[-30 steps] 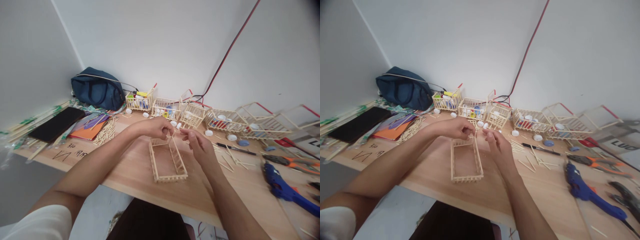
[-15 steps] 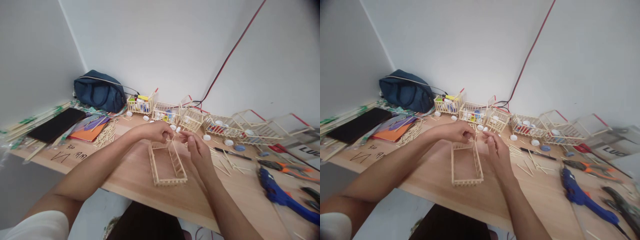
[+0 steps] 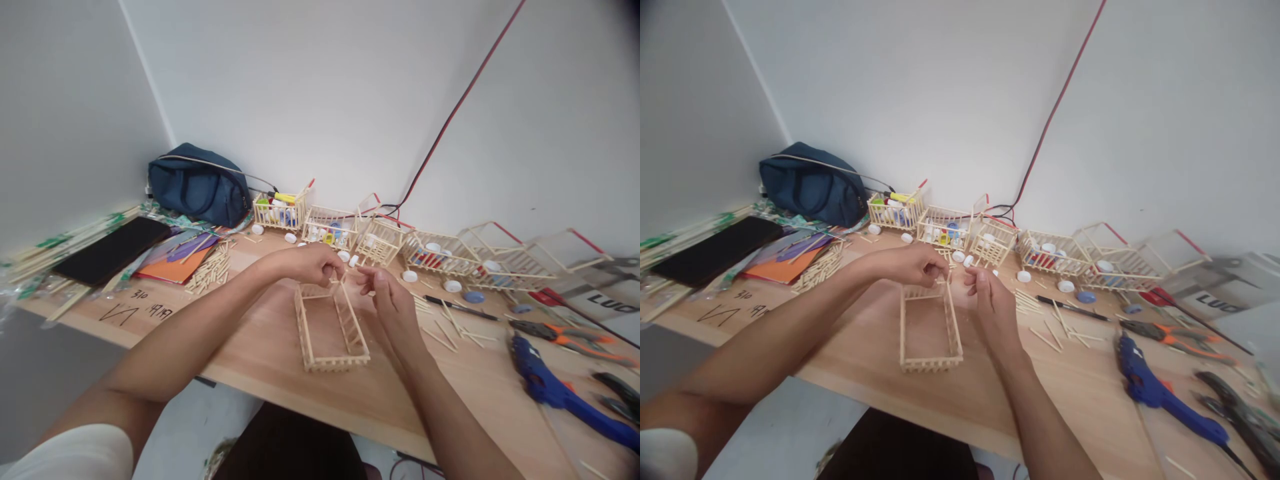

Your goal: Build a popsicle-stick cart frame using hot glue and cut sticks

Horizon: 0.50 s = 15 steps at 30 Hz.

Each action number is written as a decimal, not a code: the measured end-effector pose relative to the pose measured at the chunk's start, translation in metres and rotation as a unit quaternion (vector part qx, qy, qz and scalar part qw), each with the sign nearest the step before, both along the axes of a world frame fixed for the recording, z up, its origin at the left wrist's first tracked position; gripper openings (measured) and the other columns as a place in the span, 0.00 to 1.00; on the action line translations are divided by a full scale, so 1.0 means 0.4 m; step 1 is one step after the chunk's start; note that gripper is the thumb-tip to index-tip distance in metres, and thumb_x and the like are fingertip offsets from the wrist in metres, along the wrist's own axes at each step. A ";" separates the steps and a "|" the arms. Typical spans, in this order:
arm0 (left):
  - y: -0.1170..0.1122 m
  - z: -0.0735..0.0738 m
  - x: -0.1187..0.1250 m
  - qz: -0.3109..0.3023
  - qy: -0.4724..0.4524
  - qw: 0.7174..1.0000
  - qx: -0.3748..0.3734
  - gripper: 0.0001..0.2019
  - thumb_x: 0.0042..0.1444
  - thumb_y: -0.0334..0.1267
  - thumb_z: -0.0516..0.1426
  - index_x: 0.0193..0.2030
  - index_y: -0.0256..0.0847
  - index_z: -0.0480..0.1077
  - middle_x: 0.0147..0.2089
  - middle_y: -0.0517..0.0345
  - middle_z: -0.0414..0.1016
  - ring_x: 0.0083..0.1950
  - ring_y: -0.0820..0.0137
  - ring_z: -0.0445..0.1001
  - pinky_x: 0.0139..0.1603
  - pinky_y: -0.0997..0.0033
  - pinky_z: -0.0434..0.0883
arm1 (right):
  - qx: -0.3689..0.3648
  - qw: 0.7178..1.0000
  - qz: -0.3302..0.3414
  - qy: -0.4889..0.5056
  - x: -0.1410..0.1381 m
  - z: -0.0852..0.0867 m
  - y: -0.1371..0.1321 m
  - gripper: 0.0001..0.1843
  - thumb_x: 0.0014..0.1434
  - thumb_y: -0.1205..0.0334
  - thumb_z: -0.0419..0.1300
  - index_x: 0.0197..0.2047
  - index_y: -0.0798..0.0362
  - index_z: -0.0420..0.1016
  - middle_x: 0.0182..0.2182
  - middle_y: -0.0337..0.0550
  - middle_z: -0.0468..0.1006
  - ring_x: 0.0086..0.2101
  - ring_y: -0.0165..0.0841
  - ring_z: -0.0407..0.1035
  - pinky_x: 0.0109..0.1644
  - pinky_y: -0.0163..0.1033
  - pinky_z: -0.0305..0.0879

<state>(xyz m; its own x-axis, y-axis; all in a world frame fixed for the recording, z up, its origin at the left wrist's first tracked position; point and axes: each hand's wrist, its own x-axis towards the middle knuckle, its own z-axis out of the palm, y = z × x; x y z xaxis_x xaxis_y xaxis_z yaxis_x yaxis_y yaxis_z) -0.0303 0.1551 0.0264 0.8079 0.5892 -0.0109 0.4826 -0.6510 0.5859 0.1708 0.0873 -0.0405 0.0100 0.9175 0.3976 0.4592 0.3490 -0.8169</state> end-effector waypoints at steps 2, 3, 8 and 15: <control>0.001 -0.002 0.000 -0.004 -0.001 1.000 0.004 0.13 0.43 0.22 0.57 0.36 0.33 0.76 0.20 0.69 0.60 0.24 0.79 0.58 0.26 0.79 0.55 | -0.001 1.000 0.002 0.002 0.000 0.000 0.000 0.24 0.69 0.49 0.44 0.48 0.54 0.76 0.31 0.41 0.73 0.34 0.34 0.68 0.41 0.38 0.60; 0.002 -0.003 -0.001 -0.006 -0.002 1.000 0.005 0.13 0.43 0.22 0.57 0.36 0.33 0.76 0.20 0.69 0.59 0.24 0.79 0.58 0.26 0.79 0.54 | -0.001 1.000 0.003 0.003 -0.001 -0.001 0.001 0.24 0.69 0.48 0.44 0.48 0.54 0.76 0.31 0.41 0.73 0.34 0.34 0.68 0.41 0.38 0.60; 0.007 -0.011 -0.002 -0.020 -0.016 1.000 0.004 0.13 0.43 0.20 0.56 0.35 0.33 0.75 0.20 0.69 0.58 0.24 0.79 0.58 0.26 0.79 0.54 | -0.011 1.000 0.008 0.001 -0.005 -0.013 0.009 0.25 0.68 0.48 0.44 0.48 0.55 0.75 0.33 0.43 0.75 0.34 0.34 0.68 0.41 0.38 0.61; 0.007 -0.020 -0.006 -0.022 -0.023 0.999 0.015 0.14 0.42 0.19 0.55 0.35 0.34 0.75 0.20 0.69 0.59 0.24 0.78 0.58 0.26 0.79 0.54 | -0.017 0.999 -0.006 -0.043 -0.003 -0.032 0.015 0.21 0.68 0.50 0.46 0.45 0.53 0.75 0.29 0.41 0.74 0.32 0.34 0.68 0.38 0.37 0.60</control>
